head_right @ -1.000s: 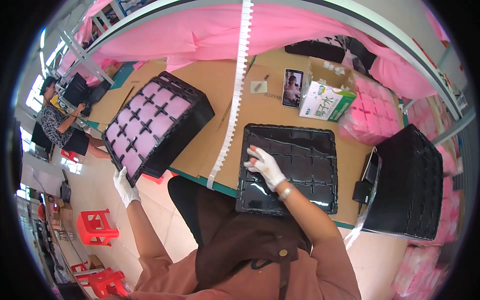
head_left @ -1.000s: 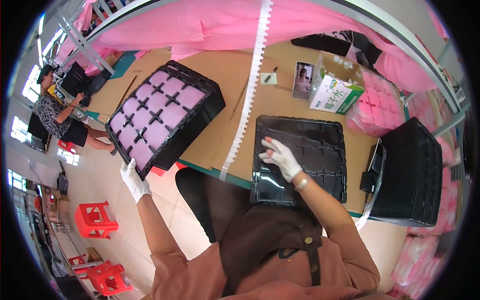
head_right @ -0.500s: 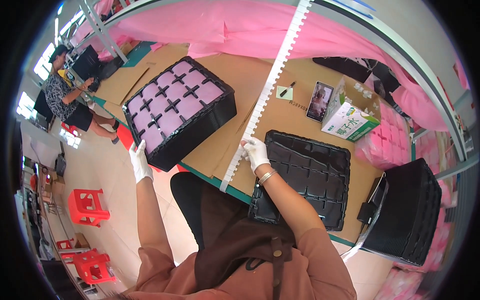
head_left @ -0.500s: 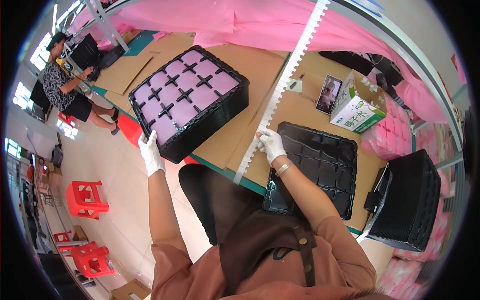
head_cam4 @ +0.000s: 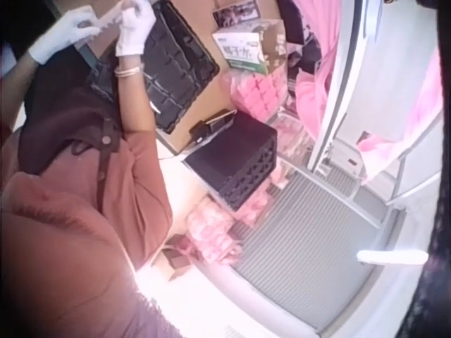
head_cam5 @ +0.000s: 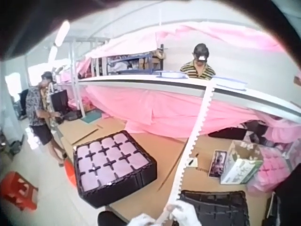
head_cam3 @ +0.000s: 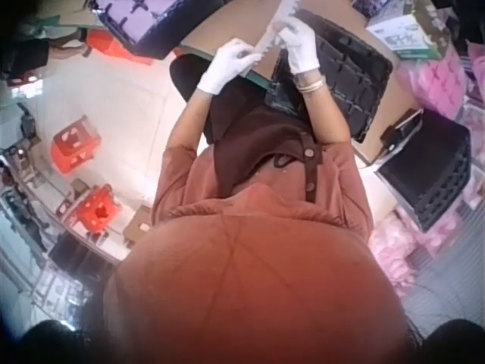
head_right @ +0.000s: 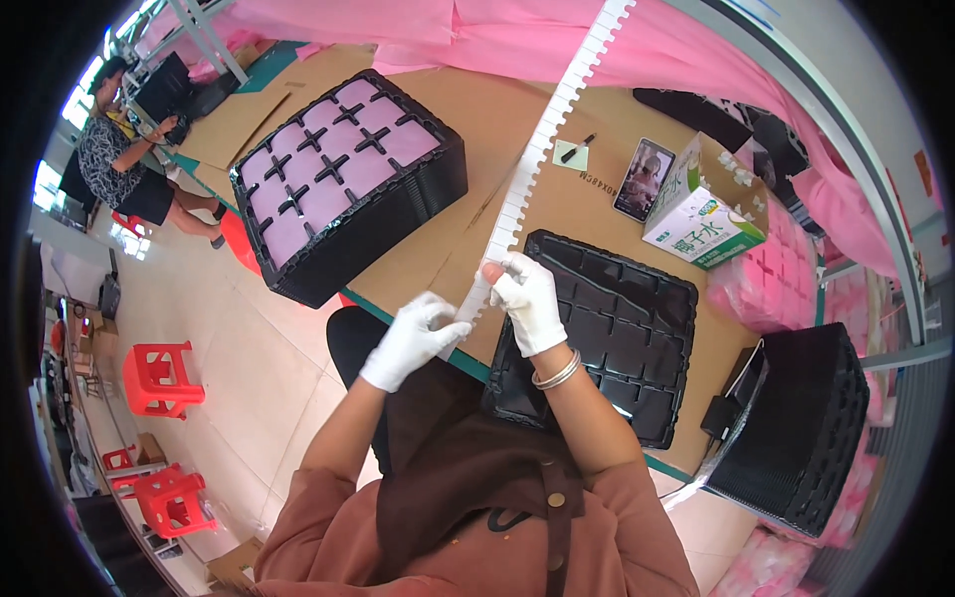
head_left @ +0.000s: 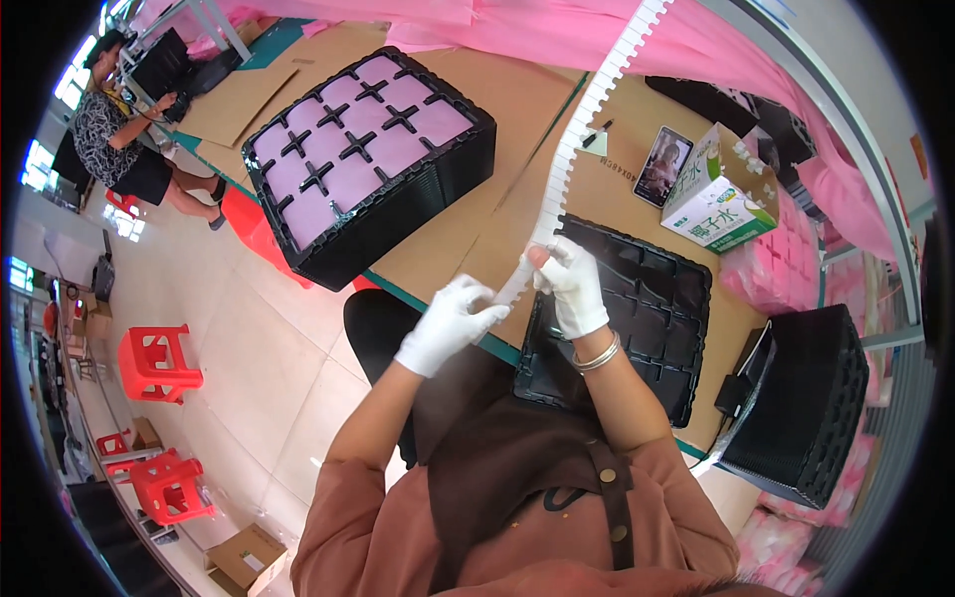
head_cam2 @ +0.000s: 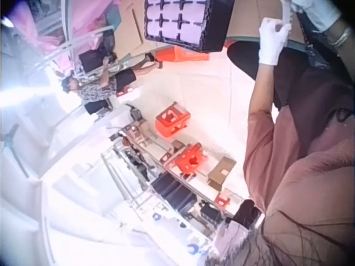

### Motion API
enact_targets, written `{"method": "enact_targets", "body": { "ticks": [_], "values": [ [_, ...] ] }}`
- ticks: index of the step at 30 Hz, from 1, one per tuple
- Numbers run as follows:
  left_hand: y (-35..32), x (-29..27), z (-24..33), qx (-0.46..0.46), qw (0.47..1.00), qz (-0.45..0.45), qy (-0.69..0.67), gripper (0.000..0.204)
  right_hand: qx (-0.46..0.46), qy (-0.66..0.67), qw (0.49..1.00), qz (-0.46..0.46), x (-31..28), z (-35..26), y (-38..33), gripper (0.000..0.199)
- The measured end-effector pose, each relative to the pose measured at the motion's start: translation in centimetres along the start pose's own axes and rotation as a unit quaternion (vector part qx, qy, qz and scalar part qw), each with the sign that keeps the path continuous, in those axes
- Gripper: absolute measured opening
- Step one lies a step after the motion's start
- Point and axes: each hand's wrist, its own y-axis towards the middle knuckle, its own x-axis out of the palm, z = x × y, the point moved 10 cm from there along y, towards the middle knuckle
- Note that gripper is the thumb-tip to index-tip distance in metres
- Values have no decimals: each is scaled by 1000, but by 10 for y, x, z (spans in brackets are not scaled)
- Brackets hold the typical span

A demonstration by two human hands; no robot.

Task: The person peels adhesive tabs from a strip and sticks them onto black plastic trays, fits pink foam inserts into the trays by hand, and stacks the assembled trays.

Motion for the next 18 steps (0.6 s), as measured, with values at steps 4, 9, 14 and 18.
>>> {"method": "enact_targets", "body": {
  "ticks": [4, 9, 14, 18],
  "values": [
    [-1, 10, -18, -132, 856, 148, -478, 19, 36, 17, 999, 13, -8, 22, -20, 29],
    [0, 33, -20, -157, 849, 129, -488, 17, 105, 59, 992, -24, 3, 67, -47, 26],
    [-2, 45, -11, -173, 849, 123, -483, 15, 143, 106, 984, 2, -14, 83, -52, 17],
    [4, 55, -7, -173, 872, 70, -453, 15, 166, 89, 982, 17, -27, 88, -59, 13]
  ]
}}
